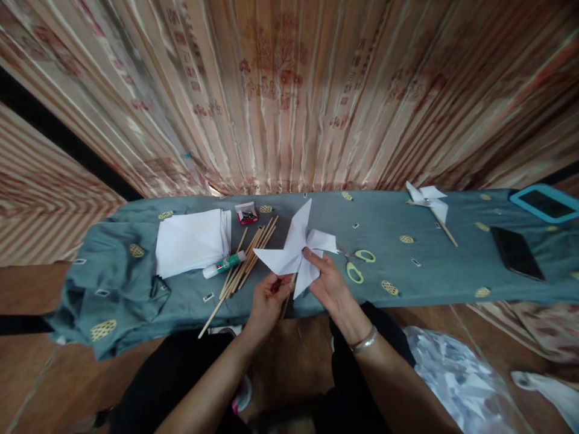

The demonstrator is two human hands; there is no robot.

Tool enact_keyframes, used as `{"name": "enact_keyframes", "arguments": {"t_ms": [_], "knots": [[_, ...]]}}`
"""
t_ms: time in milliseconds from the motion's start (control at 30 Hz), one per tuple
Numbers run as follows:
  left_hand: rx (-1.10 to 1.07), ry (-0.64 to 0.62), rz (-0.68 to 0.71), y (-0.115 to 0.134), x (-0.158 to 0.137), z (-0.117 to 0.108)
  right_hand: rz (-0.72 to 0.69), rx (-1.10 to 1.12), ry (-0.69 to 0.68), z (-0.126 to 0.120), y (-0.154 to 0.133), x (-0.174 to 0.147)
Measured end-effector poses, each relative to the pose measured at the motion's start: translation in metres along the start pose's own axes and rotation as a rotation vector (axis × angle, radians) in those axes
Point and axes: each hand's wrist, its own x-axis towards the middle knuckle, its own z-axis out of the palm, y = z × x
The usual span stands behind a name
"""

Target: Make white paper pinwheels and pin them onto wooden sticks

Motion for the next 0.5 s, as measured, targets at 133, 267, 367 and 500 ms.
{"name": "enact_keyframes", "arguments": {"t_ms": [133,267,367,500], "knots": [[0.043,0.006,-0.03,0.003,-0.001,-0.003,0.002,-0.022,-0.018,-0.004,-0.003,0.0],[0.009,-0.013,-0.072,0.01,-0.001,-0.009,-0.028,-0.095,-0.049,-0.022,-0.013,0.002],[-0.03,-0.004,-0.113,0.014,0.0,-0.016,-0.109,-0.14,0.038,-0.042,-0.029,0.007],[-0.015,0.004,-0.127,0.018,0.0,-0.023,-0.312,-0.286,0.176,-0.058,-0.059,0.009]]}}
